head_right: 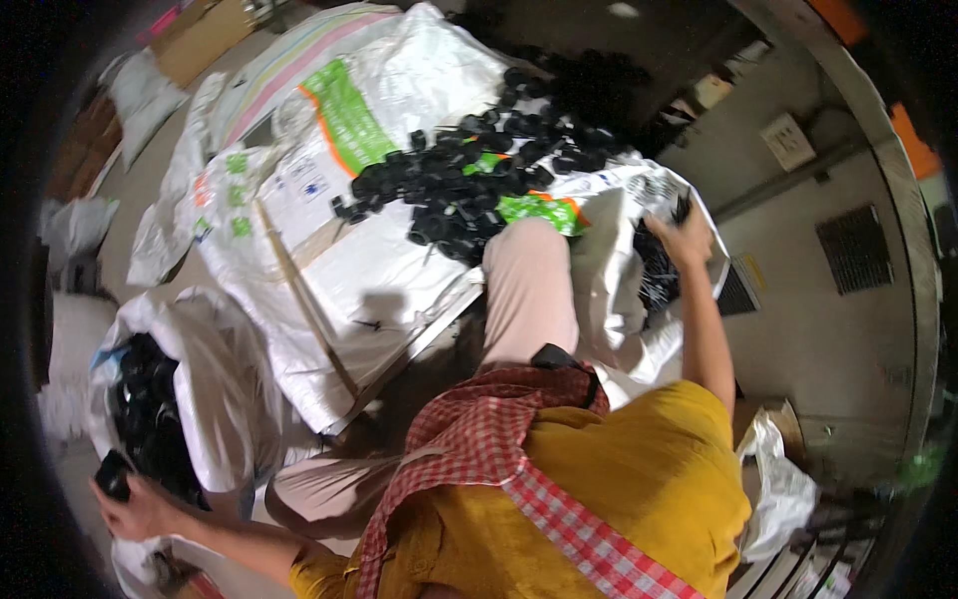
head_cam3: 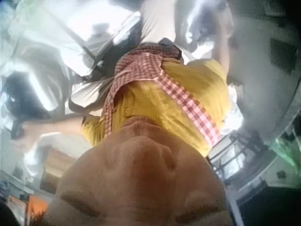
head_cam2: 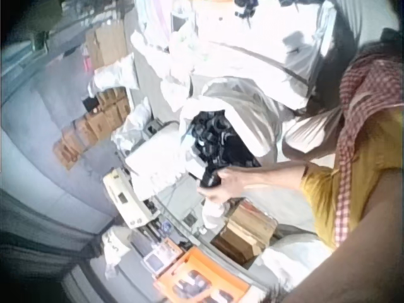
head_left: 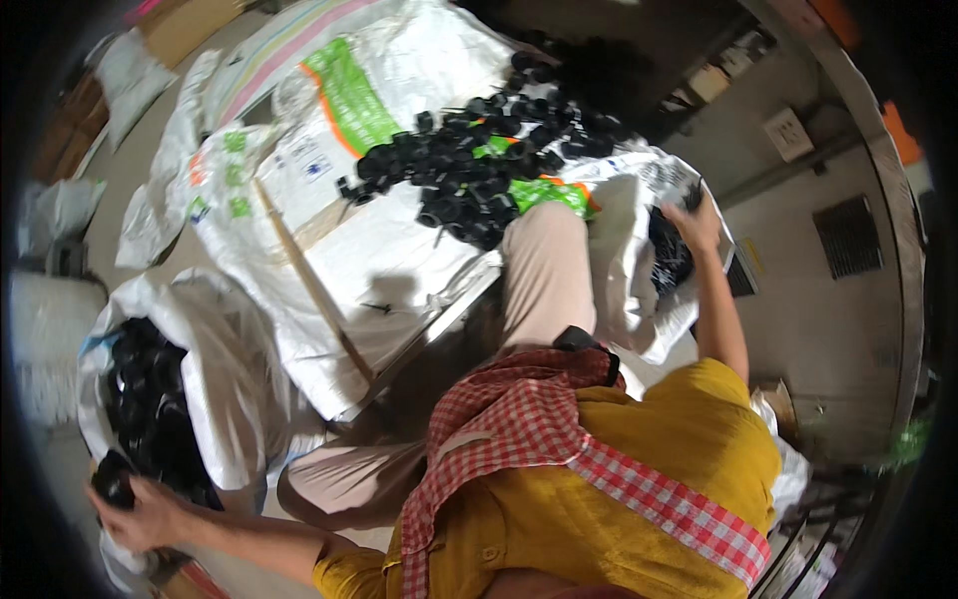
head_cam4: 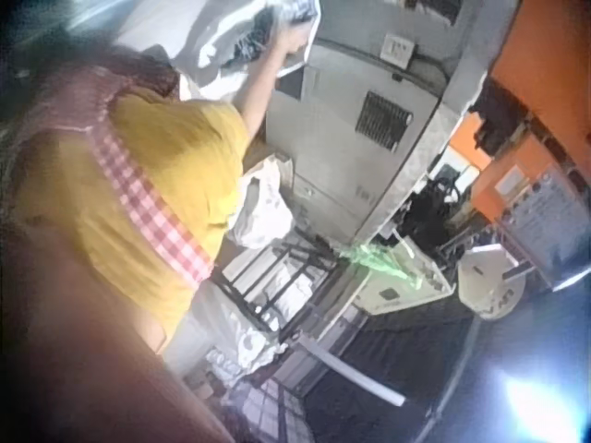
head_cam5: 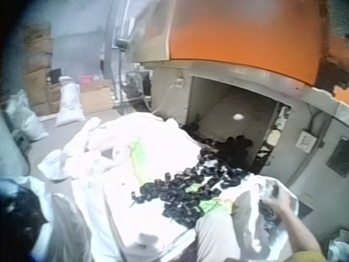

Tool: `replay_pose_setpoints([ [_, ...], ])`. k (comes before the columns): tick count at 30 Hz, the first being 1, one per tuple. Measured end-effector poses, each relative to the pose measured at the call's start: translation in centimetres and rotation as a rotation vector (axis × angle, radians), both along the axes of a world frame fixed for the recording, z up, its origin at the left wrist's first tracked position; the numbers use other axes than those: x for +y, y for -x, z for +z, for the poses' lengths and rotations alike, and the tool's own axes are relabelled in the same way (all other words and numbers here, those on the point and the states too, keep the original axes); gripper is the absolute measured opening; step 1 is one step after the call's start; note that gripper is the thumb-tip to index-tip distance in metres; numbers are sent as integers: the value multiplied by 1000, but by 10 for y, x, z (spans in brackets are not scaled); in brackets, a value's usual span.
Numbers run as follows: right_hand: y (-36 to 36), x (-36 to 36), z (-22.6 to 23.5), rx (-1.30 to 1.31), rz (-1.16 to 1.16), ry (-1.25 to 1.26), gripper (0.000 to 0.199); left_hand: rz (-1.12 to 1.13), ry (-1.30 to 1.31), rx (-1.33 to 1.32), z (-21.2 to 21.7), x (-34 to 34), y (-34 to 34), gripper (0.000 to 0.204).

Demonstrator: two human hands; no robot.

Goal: The person sits on the floor and repeatedly picks up black plastic caps and threaded bases, then screws them together by hand. The assembled units are placed on a white sack beside the person.

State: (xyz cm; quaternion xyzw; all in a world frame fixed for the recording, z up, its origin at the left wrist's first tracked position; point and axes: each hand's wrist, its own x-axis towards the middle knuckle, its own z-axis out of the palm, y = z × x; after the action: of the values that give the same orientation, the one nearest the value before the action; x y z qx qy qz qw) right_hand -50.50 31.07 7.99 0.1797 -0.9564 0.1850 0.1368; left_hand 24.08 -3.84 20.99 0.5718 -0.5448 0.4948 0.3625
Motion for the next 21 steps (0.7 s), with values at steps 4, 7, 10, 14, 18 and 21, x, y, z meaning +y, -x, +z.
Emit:
replay_pose_setpoints([
  [4,9,19,-31,182,-162,-216,75,530,-494,-66,-15,-3,-34,69],
  [7,-20,-47,8,506,194,-16,51,375,-353,-80,-3,18,-11,63],
  [10,-34,-130,11,371,642,228,35,13,-163,-124,19,31,42,55],
  [14,-54,-219,-49,62,943,77,34,-843,-582,142,-25,54,187,42],
  [18,-83,-321,-114,-263,1088,-43,36,-1097,-1215,-124,-120,65,238,34],
  [21,-81,-372,-155,-281,1027,-78,42,-1025,-1572,-226,-187,66,239,38],
])
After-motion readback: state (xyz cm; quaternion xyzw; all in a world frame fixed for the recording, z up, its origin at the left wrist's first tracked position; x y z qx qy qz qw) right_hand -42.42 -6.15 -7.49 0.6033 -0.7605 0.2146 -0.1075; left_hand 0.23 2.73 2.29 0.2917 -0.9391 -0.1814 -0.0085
